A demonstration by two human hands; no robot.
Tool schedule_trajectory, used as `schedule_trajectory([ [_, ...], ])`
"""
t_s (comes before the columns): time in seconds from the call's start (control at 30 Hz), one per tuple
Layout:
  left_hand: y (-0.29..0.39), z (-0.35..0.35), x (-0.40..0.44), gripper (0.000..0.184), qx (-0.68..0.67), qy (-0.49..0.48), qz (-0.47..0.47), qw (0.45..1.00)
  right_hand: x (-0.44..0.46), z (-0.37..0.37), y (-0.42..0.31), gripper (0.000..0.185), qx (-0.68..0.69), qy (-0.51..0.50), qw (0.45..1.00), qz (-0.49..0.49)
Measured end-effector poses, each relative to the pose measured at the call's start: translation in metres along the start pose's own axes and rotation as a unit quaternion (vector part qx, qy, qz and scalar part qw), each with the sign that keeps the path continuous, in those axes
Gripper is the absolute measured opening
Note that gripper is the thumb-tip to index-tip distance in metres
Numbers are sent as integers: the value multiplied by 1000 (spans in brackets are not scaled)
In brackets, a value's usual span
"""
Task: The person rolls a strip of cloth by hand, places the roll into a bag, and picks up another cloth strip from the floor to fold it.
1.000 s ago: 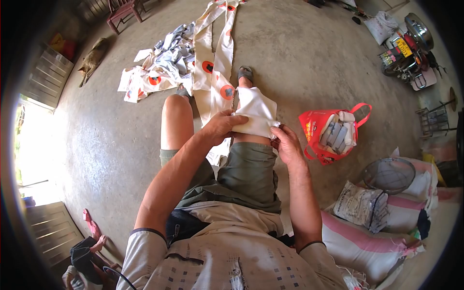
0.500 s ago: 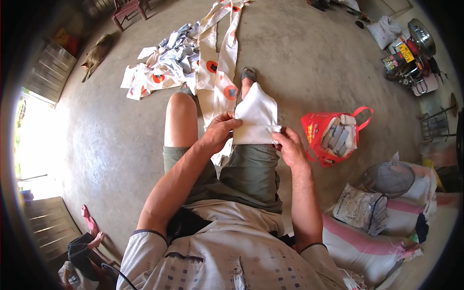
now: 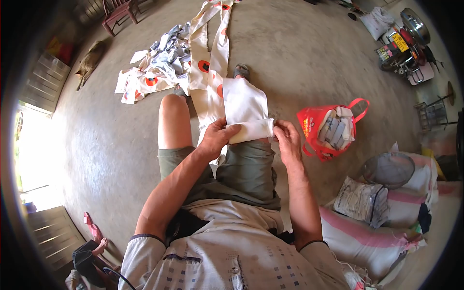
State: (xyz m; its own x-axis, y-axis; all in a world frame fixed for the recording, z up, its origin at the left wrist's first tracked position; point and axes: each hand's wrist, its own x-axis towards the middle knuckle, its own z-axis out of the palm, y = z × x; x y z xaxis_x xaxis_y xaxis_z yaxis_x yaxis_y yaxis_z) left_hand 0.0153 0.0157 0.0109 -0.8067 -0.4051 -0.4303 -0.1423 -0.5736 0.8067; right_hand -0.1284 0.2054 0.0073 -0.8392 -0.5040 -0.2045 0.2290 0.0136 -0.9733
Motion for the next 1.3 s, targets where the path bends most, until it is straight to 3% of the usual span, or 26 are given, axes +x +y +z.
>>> schedule_trajectory([
  [0.07,-1,0,1,31,-13,3,5,1000,0,-9,15,24,-28,58,994,-83],
  [0.3,-4,0,-4,29,-23,1,4,1000,-42,1,1,19,-220,49,951,-213],
  [0.57,-3,0,-6,32,-19,-4,4,1000,-30,16,12,13,-294,103,909,-277],
  [0.77,-5,-4,-3,33,-20,-2,-4,1000,-23,13,11,8,-379,121,847,-353],
  [0.87,-3,-5,-5,33,-22,4,-4,1000,-16,-2,18,8,-371,158,854,-329],
  [0.97,-4,-6,-5,33,-13,3,1,1000,-21,1,5,9,-311,130,885,-322],
  [1.13,-5,1,-7,33,13,7,31,999,-28,18,-18,16,-341,89,879,-322],
  [1.3,-5,0,-8,33,17,9,37,999,-13,19,5,13,-380,89,862,-323],
])
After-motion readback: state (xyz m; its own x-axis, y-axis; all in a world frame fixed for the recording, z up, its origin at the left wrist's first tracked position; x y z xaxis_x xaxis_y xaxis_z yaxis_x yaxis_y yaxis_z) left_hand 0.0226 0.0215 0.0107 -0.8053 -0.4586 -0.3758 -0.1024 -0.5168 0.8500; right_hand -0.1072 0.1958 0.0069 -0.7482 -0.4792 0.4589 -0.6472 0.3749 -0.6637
